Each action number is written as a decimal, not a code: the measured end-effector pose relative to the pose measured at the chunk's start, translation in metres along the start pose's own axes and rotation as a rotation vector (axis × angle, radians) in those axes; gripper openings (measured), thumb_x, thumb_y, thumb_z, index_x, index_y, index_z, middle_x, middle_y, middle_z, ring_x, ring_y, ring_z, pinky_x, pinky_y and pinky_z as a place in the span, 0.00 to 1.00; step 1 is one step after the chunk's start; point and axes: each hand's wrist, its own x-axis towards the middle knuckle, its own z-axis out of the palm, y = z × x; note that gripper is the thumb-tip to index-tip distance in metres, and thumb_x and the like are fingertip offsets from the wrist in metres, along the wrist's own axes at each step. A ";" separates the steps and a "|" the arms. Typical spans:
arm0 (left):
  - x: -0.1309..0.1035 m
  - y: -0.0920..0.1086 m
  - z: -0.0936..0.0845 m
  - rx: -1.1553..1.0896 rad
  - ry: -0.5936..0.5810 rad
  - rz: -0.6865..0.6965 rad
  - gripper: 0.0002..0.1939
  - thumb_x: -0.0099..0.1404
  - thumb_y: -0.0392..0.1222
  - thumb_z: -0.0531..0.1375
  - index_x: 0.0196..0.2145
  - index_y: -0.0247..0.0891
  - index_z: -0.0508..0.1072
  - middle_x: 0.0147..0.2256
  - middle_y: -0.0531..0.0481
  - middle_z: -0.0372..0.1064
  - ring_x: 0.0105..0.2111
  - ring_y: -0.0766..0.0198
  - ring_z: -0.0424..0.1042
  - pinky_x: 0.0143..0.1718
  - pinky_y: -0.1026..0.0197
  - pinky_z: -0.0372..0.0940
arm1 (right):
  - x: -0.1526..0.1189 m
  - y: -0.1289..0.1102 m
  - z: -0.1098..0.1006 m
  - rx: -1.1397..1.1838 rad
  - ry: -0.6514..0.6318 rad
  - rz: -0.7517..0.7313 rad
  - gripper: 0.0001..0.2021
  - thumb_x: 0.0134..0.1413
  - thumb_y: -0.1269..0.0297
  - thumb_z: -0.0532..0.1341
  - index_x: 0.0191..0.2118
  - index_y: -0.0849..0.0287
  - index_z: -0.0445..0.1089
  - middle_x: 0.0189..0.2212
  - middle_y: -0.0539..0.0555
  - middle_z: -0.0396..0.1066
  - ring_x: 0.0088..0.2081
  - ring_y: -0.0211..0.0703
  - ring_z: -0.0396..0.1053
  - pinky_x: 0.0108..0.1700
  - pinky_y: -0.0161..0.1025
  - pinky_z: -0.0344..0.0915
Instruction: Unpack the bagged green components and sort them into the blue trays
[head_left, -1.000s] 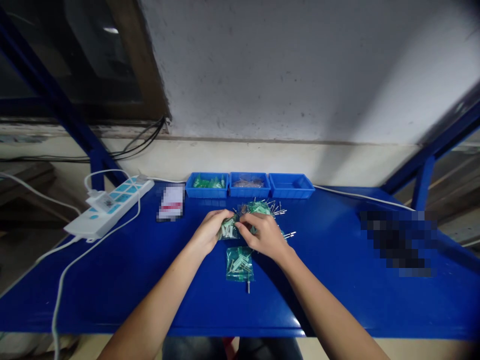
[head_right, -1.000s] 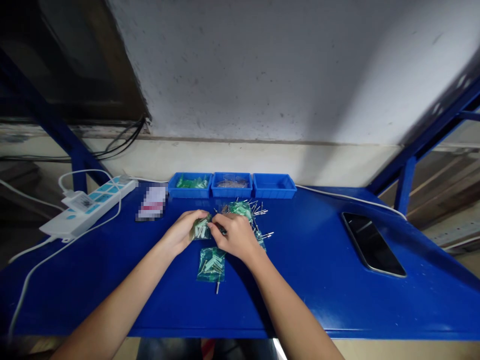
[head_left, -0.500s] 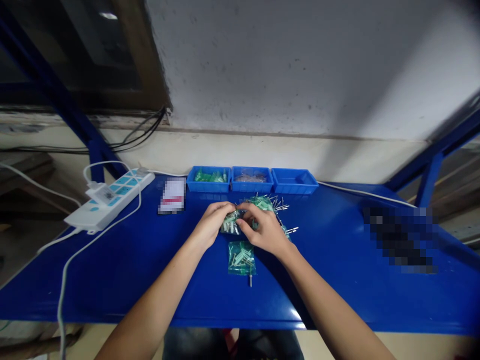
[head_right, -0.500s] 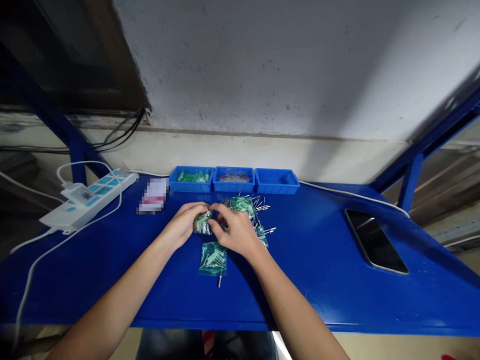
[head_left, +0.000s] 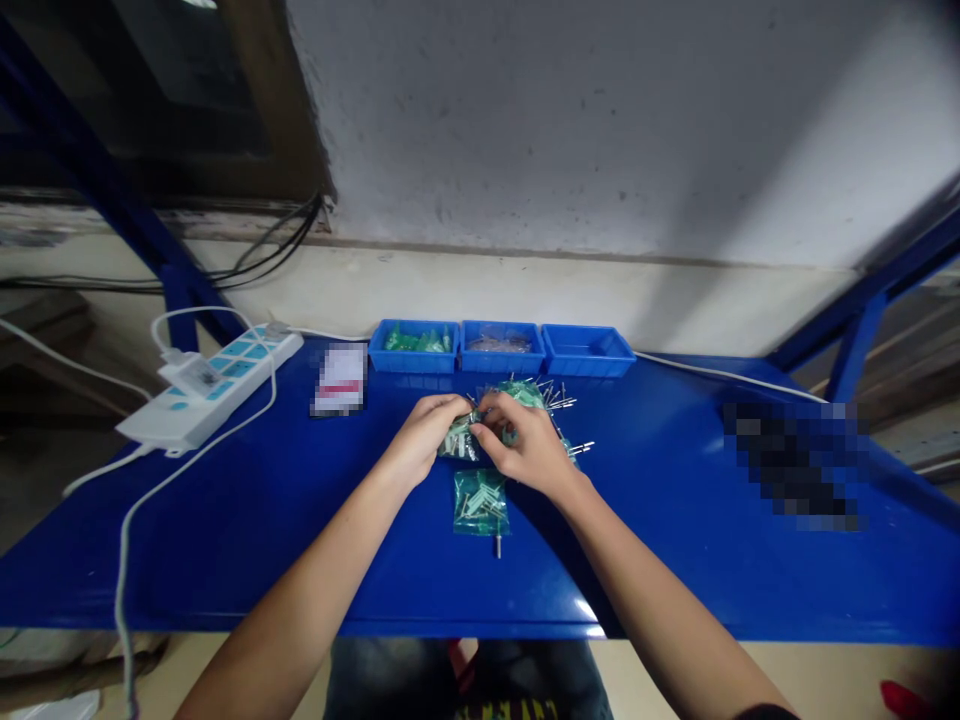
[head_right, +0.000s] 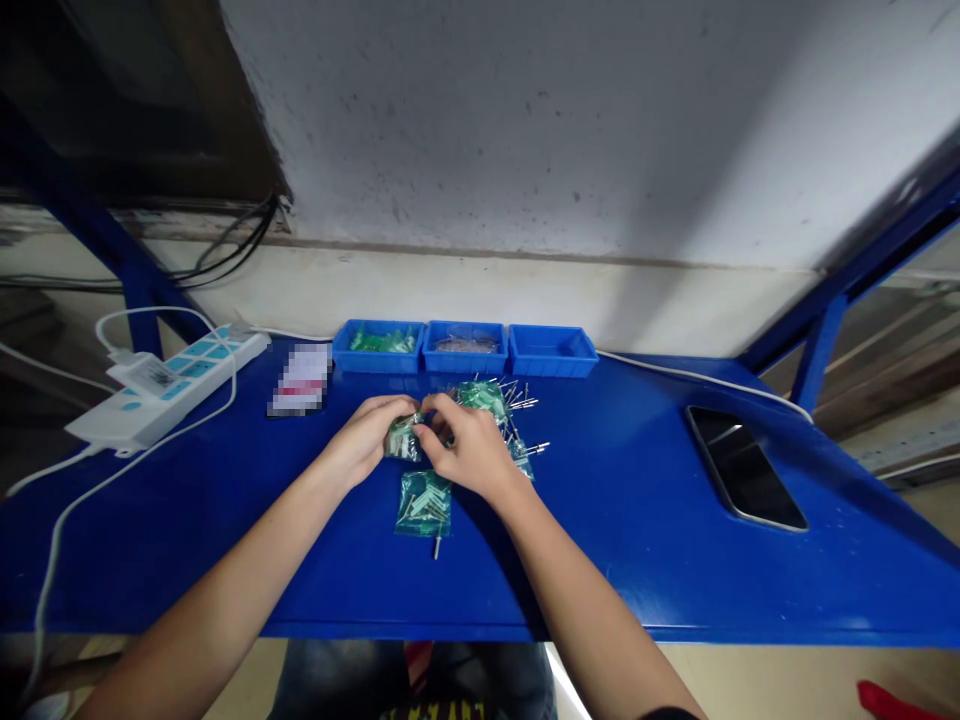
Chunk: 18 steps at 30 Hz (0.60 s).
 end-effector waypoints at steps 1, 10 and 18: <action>0.000 0.000 0.000 -0.009 0.009 -0.011 0.05 0.47 0.39 0.61 0.21 0.34 0.70 0.20 0.54 0.64 0.21 0.69 0.63 0.22 0.67 0.54 | 0.000 0.000 0.000 0.001 0.003 -0.001 0.07 0.54 0.65 0.56 0.40 0.55 0.63 0.24 0.48 0.70 0.24 0.37 0.68 0.30 0.34 0.62; -0.003 0.003 0.006 -0.127 -0.025 -0.131 0.04 0.45 0.36 0.60 0.22 0.33 0.70 0.19 0.54 0.64 0.19 0.71 0.63 0.20 0.67 0.55 | 0.000 -0.001 0.000 0.010 0.037 -0.007 0.05 0.54 0.64 0.56 0.38 0.55 0.64 0.24 0.49 0.70 0.25 0.37 0.67 0.30 0.34 0.61; -0.009 0.013 0.010 -0.194 -0.016 -0.116 0.06 0.45 0.37 0.63 0.23 0.33 0.69 0.22 0.53 0.65 0.22 0.69 0.65 0.24 0.66 0.58 | 0.000 -0.003 0.001 -0.058 0.111 -0.024 0.08 0.56 0.61 0.55 0.28 0.56 0.64 0.22 0.49 0.68 0.23 0.36 0.64 0.27 0.33 0.59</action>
